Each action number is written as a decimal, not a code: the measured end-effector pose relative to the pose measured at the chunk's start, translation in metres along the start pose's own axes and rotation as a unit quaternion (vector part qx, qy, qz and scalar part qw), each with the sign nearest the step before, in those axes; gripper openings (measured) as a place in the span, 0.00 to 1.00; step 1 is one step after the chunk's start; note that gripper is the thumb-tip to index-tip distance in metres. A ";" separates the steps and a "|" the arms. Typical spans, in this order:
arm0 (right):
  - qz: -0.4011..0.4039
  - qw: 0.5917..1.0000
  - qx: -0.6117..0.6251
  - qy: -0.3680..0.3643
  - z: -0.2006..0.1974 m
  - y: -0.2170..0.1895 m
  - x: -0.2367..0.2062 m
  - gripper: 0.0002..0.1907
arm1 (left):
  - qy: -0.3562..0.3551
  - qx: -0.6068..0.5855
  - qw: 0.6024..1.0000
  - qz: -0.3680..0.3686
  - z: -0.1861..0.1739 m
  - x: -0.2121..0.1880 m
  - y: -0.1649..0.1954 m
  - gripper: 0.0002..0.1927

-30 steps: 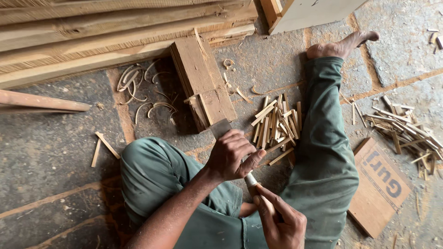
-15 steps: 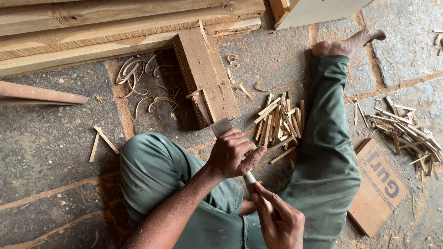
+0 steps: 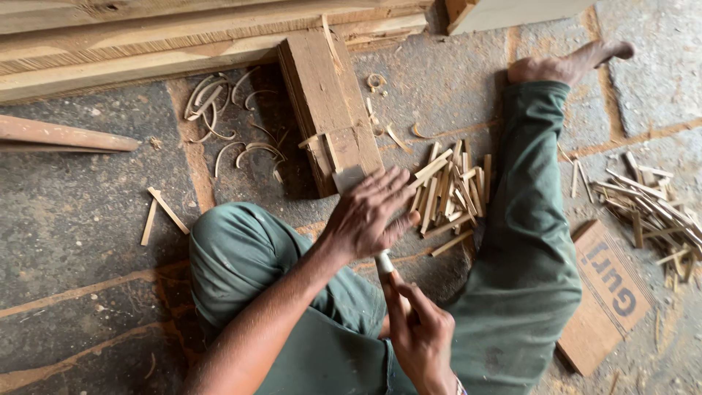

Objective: The person is sitting on the floor, using a chisel to carve small wooden pieces. They repeatedly strike the chisel with a mallet to shape the wood, creating wood shavings and small carved pieces.

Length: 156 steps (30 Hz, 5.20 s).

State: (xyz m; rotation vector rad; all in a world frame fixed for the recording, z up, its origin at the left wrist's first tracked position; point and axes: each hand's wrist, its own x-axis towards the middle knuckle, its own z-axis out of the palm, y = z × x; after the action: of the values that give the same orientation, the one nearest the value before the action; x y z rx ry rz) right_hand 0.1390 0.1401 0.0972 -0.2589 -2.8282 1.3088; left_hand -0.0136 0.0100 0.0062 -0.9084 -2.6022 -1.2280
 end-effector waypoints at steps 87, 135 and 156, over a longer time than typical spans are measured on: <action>0.074 0.948 0.304 0.059 0.038 0.019 0.052 0.13 | 0.333 0.031 0.926 -0.174 -0.034 0.016 -0.029 0.16; -0.037 0.997 0.069 0.026 0.043 0.036 0.053 0.12 | 0.143 0.274 0.737 -0.601 -0.205 -0.203 -0.104 0.26; 0.009 0.982 0.184 0.026 0.038 0.030 0.051 0.12 | 0.178 0.313 0.783 -0.508 -0.192 -0.146 -0.105 0.26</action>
State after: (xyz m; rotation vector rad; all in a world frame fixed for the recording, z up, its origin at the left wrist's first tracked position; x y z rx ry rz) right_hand 0.0901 0.1383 0.0472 -0.3025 -2.4803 1.7628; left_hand 0.0189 -0.2506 0.0130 0.8735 -2.8031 -0.3973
